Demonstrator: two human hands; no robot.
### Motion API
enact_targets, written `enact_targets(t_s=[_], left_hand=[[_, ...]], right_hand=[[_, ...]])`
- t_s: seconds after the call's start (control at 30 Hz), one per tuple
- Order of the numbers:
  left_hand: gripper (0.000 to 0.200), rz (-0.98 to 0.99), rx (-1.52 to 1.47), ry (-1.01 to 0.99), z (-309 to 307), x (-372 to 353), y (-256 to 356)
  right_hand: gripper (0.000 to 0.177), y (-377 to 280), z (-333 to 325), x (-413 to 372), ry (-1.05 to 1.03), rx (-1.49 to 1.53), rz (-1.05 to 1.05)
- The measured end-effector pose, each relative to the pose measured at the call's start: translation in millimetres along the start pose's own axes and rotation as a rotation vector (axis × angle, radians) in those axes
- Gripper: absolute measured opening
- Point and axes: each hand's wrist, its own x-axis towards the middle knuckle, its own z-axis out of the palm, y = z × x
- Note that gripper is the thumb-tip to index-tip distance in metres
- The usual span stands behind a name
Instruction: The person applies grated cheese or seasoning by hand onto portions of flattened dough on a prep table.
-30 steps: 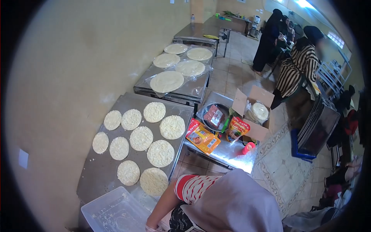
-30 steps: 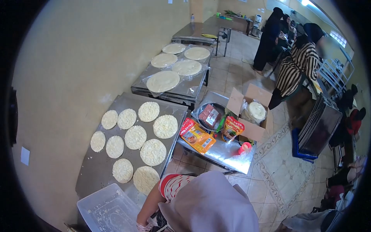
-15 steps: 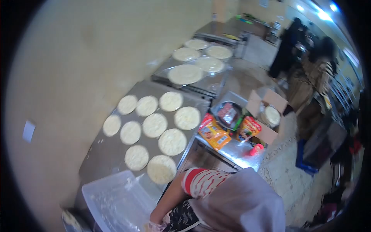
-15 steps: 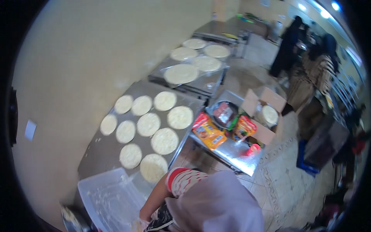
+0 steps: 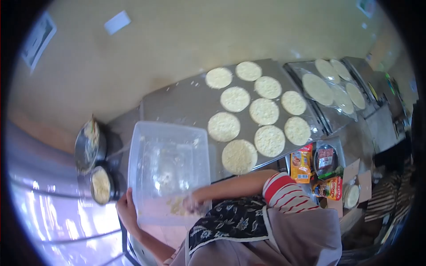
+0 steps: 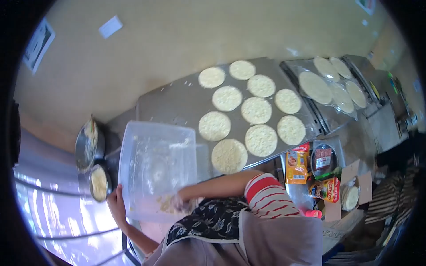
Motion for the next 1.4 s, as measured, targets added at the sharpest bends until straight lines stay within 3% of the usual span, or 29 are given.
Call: enact_targets(t_s=[0.07,0.1,0.17,0.23,0.27,0.33,0.4,0.47,0.7,0.77,0.87,1.0,1.07,1.17,1.27,1.37,1.4], left_hand=[[0.045,-0.035,-0.029,0.012,-0.8,-4.1,-0.3],[0.043,-0.048,-0.046,0.021,0.6,-4.0,-2.3],[0.041,-0.078,-0.070,0.037,0.0,-4.8,-3.2],[0.040,-0.129,-0.067,0.056,-2.1,-6.7,-2.0],[0.039,-0.177,-0.063,0.028,-2.1,-4.1,0.5],[0.039,-0.235,-0.060,0.002,1.5,0.4,3.6],[0.039,-0.193,-0.080,0.032,3.7,-0.4,0.1],[0.039,-0.190,-0.108,0.042,7.3,0.3,-5.6],[0.041,-0.235,-0.107,0.011,6.4,0.7,-4.1],[0.041,-0.199,-0.127,0.043,9.5,0.3,-8.4],[0.041,-0.195,-0.131,0.043,10.3,0.6,-10.4],[0.041,-0.207,-0.120,0.040,9.9,-0.6,-8.7],[0.040,-0.221,-0.109,0.036,9.3,-0.5,-8.1],[0.038,-0.178,-0.065,0.008,4.6,-1.2,-3.4],[0.035,-0.084,-0.122,0.052,12.1,-2.3,-20.4],[0.033,-0.161,-0.085,-0.008,8.2,-3.7,-16.7],[0.034,-0.080,-0.150,0.070,16.0,-5.5,-27.8]], right_hand=[[0.029,-91.5,21.8,-96.2,-0.150,-0.618,0.088],[0.033,-95.8,61.3,-91.2,-0.249,-0.921,0.107],[0.034,-118.8,85.9,-119.1,-0.066,-0.478,0.100],[0.036,-134.6,106.6,-122.0,0.151,-0.370,0.057],[0.036,-131.2,100.1,-118.8,0.129,-0.373,0.074],[0.039,-126.5,89.3,-113.0,0.162,-0.056,-0.057],[0.041,-120.4,78.9,-106.5,0.185,-0.051,0.029],[0.041,-115.3,66.7,-107.8,0.041,0.162,0.002],[0.045,-121.1,74.7,-110.8,0.093,0.240,0.093],[0.054,-122.1,78.1,-115.2,0.179,0.075,0.138],[0.053,-117.2,85.4,-118.5,0.305,0.069,0.023],[0.060,-112.5,77.2,-117.6,0.237,0.223,-0.036],[0.057,-122.6,87.2,-122.6,0.203,-0.090,0.051],[0.055,-114.8,78.3,-123.1,0.092,-0.055,0.070],[0.045,-134.2,93.2,-138.9,0.159,0.168,0.024],[0.047,-175.1,82.2,-187.8,0.147,0.096,-0.119],[0.046,-191.0,74.0,-208.7,0.107,0.073,-0.182]])
